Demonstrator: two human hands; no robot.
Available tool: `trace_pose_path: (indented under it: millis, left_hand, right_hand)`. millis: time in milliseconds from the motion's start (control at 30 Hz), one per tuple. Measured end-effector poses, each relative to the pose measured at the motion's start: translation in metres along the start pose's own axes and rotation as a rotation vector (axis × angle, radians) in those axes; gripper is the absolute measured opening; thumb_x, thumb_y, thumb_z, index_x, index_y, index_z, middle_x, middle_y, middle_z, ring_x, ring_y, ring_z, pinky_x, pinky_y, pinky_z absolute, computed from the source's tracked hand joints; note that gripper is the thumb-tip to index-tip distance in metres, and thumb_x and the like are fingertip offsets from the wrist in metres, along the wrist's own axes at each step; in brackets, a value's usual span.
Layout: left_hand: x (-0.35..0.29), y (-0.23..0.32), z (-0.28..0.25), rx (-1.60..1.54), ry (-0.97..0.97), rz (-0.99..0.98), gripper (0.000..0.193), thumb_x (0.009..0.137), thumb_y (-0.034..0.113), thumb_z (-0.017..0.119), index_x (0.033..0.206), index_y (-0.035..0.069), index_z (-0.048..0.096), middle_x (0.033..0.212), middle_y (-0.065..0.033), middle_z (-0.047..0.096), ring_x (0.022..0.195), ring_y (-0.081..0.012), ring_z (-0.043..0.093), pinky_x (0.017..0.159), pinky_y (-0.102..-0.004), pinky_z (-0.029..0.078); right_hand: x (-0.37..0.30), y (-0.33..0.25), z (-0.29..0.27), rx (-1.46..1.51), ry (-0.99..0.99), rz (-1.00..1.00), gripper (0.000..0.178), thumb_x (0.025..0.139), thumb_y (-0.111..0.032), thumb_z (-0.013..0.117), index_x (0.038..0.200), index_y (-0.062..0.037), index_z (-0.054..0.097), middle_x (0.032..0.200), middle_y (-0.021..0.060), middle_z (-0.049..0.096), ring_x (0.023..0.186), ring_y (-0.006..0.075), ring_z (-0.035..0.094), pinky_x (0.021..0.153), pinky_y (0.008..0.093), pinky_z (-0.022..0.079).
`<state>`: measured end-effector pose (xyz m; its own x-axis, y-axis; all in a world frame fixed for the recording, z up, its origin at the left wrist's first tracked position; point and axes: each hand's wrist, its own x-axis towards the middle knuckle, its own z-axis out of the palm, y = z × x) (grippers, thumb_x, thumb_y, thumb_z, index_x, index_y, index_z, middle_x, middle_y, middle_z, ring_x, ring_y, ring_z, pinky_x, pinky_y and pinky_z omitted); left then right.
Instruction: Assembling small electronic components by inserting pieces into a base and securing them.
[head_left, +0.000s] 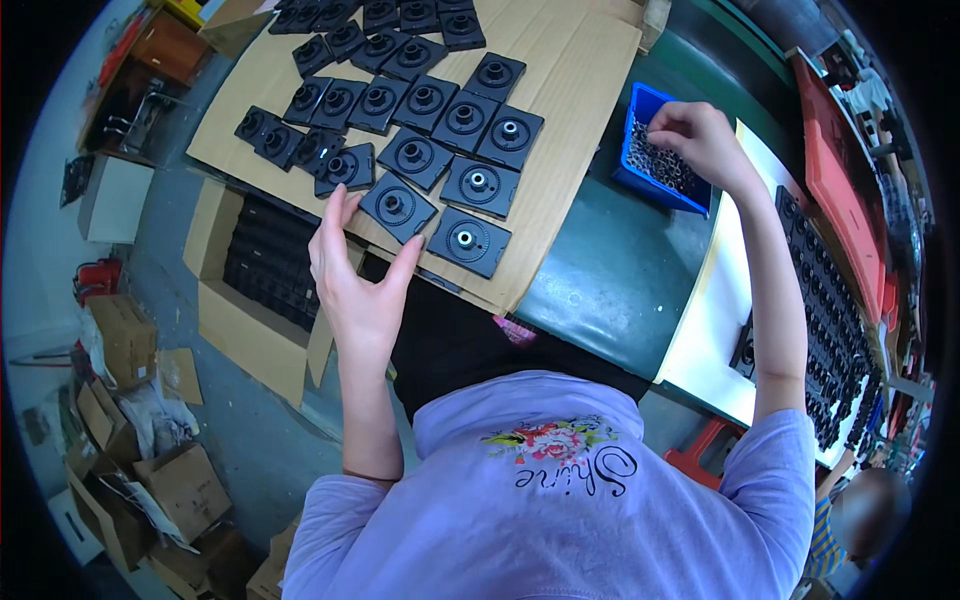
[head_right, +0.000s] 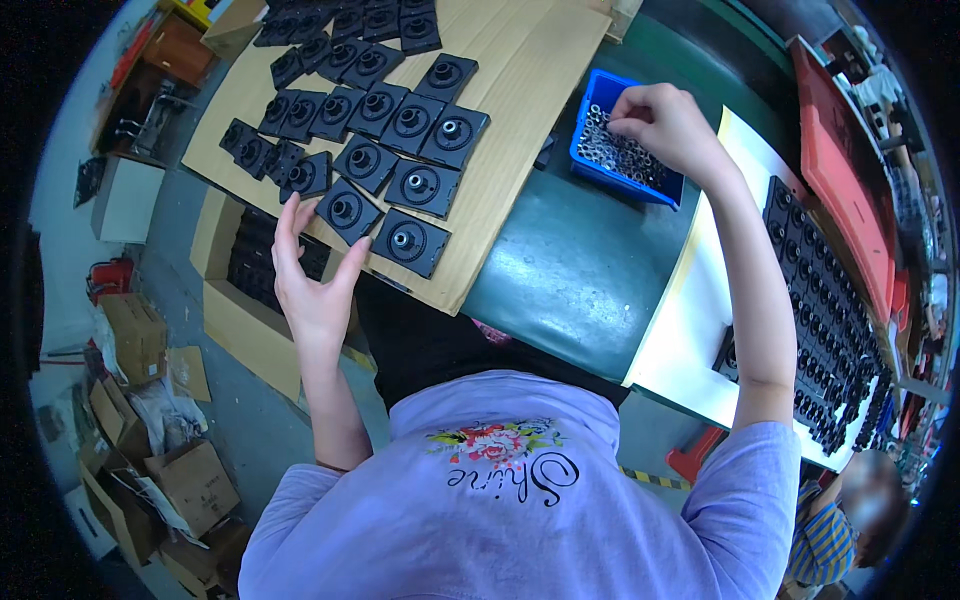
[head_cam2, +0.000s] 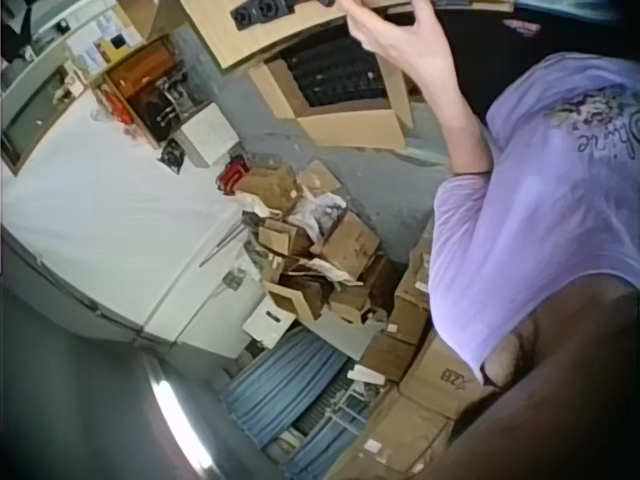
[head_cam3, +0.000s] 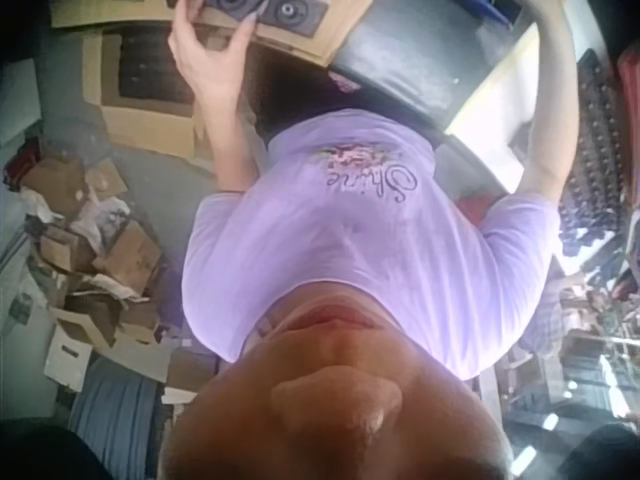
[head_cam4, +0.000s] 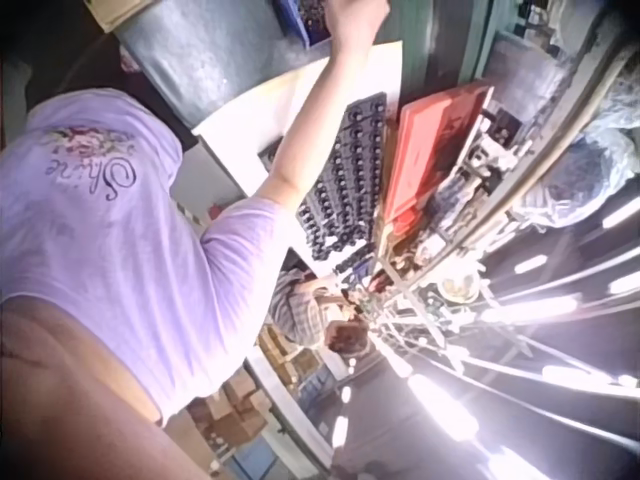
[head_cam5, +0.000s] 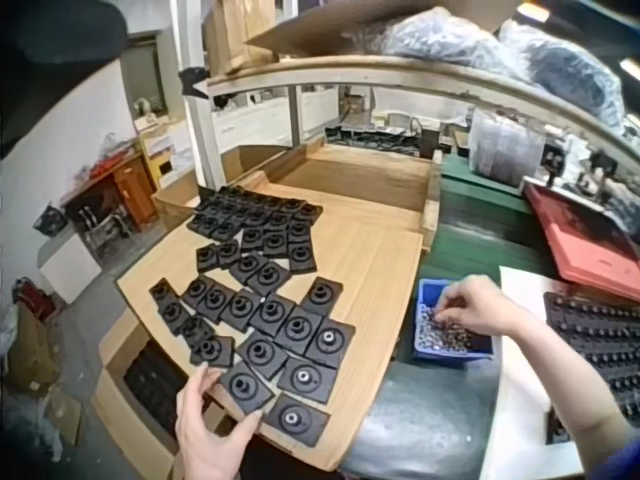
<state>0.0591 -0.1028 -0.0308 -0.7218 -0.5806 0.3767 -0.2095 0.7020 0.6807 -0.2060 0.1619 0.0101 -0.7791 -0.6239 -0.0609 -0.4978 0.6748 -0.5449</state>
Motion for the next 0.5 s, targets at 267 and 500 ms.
trace_pose_path:
  millis: [267, 500]
  left_hand:
    - [-0.002, -0.005, 0.0, 0.041, -0.007, 0.01, 0.068, 0.068, 0.013, 0.082, 0.128, 0.005, 0.05, 0.119, -0.0144, 0.056, 0.113, -0.0271, 0.053, 0.096, -0.0388, 0.042]
    - [-0.003, -0.006, 0.005, 0.048, 0.014, 0.062, 0.058, 0.068, 0.017, 0.083, 0.118, 0.003, 0.058, 0.114, -0.0152, 0.058, 0.111, -0.0296, 0.053, 0.093, -0.0389, 0.044]
  right_hand:
    - [0.004, -0.115, 0.025, 0.397, -0.02, -0.345, 0.014, 0.081, -0.011, 0.07, 0.087, 0.0003, 0.064, 0.079, 0.0053, 0.067, 0.076, 0.0109, 0.064, 0.07, 0.0245, 0.051]
    - [0.026, -0.184, 0.09, 0.255, -0.29, -0.497, 0.011, 0.078, -0.009, 0.069, 0.082, 0.0009, 0.068, 0.072, 0.0121, 0.068, 0.07, 0.0193, 0.067, 0.067, 0.0304, 0.051]
